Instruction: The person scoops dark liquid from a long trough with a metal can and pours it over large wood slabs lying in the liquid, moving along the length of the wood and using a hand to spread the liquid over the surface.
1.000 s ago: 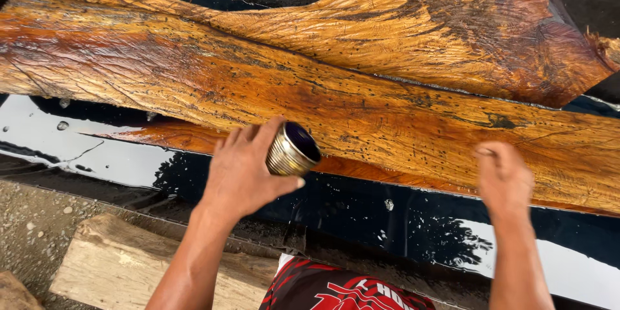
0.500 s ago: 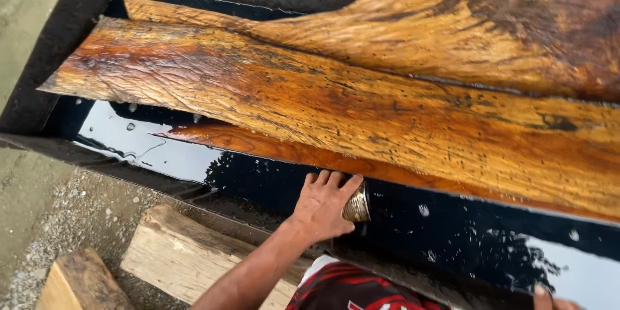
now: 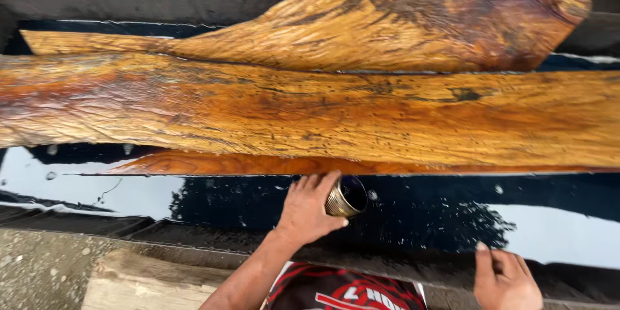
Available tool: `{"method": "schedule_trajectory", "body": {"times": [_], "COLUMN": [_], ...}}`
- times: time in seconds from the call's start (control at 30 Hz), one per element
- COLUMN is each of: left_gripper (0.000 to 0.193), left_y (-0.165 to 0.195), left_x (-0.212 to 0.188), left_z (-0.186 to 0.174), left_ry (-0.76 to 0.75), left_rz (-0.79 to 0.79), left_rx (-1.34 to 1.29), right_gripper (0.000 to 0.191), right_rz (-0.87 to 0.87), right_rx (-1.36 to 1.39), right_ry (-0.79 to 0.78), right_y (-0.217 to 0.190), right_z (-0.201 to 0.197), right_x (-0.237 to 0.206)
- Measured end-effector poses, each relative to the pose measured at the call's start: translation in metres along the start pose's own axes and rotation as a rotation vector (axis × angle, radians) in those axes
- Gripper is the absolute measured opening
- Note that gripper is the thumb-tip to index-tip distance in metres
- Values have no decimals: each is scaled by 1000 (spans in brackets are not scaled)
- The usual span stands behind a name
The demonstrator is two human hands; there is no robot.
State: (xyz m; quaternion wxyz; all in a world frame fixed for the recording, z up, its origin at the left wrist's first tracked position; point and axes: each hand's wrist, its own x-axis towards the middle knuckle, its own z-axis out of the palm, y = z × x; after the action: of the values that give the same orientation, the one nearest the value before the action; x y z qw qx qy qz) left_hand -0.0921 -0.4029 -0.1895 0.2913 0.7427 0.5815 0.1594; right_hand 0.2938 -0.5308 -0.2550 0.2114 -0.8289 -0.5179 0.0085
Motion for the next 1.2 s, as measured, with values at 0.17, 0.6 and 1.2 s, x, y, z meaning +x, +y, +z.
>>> {"method": "schedule_trajectory", "body": {"times": [0.17,0.6,1.2], "left_gripper": [101,97,101], "left_y": [38,60,30], "left_x": [0,34,35], "left_z": [-40,-119,-133], "left_ry": [119,190,155], "left_rz": [33,143,110], "left_rx": [-120,145,93], "right_gripper": [28,31,22], "right_rz": [71,160,-708], "right_rx": [44,180,179], "right_ry": [31,-126,-382], "right_y": [-18,-55,-273], "right_z": [-16,-20,16], "right_x": [-3,38,152]}}
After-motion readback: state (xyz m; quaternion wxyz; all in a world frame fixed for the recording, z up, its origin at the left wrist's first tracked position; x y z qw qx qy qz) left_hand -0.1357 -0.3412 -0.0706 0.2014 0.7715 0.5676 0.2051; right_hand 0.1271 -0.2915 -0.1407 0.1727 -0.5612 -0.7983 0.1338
